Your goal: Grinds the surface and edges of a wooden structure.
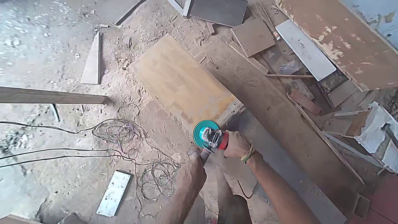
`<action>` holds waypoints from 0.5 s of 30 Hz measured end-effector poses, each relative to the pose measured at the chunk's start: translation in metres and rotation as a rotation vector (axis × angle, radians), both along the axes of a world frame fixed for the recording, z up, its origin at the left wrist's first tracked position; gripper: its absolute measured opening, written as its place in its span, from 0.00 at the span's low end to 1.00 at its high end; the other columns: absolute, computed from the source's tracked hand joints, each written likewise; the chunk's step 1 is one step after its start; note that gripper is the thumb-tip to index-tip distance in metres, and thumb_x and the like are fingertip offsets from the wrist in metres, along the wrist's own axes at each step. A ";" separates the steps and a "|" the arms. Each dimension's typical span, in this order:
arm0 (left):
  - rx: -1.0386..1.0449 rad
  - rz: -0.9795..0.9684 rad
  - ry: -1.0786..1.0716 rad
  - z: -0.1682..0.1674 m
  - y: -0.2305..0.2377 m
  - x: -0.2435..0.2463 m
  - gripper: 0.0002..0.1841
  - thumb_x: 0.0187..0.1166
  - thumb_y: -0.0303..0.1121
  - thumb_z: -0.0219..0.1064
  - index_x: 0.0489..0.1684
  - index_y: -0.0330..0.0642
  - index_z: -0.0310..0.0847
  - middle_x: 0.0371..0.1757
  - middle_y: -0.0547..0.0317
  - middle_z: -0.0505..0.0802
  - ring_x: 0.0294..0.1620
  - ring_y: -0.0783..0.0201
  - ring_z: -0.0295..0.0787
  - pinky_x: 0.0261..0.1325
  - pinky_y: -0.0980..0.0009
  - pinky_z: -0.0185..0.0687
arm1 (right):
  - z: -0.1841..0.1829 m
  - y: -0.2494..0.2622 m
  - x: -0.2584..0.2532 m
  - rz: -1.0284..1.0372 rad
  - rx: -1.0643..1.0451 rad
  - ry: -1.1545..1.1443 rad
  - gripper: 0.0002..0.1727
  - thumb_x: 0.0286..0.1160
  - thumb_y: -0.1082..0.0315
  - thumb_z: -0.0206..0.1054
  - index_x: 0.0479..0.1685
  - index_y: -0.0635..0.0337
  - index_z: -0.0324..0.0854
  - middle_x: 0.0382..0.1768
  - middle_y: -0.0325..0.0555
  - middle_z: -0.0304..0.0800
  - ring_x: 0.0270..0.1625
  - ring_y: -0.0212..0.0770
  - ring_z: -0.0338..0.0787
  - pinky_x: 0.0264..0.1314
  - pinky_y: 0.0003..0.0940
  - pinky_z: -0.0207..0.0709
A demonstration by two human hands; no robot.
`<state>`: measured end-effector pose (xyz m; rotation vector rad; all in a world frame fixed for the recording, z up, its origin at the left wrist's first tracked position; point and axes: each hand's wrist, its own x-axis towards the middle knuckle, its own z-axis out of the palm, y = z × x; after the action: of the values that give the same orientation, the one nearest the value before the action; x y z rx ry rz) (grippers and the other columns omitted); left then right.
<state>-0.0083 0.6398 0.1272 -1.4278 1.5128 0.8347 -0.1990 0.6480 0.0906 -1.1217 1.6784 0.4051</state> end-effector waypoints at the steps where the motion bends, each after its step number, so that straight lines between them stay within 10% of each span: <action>1: -0.009 0.028 -0.006 -0.001 0.006 0.010 0.19 0.78 0.39 0.65 0.65 0.45 0.77 0.50 0.47 0.95 0.54 0.44 0.95 0.53 0.44 0.89 | 0.000 0.002 0.009 0.013 0.005 -0.016 0.39 0.47 0.55 0.84 0.67 0.56 0.81 0.55 0.55 0.93 0.59 0.56 0.93 0.58 0.61 0.86; 15: 0.017 -0.065 0.102 -0.001 -0.026 -0.057 0.21 0.75 0.37 0.67 0.66 0.43 0.75 0.53 0.46 0.94 0.57 0.45 0.94 0.55 0.43 0.88 | 0.008 -0.014 -0.057 -0.052 -0.018 0.105 0.40 0.41 0.57 0.87 0.64 0.58 0.82 0.56 0.55 0.92 0.61 0.56 0.92 0.59 0.61 0.86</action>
<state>-0.0657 0.6138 0.1258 -1.3338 1.6161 0.8901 -0.2562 0.6340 0.0988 -1.0842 1.8021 0.4227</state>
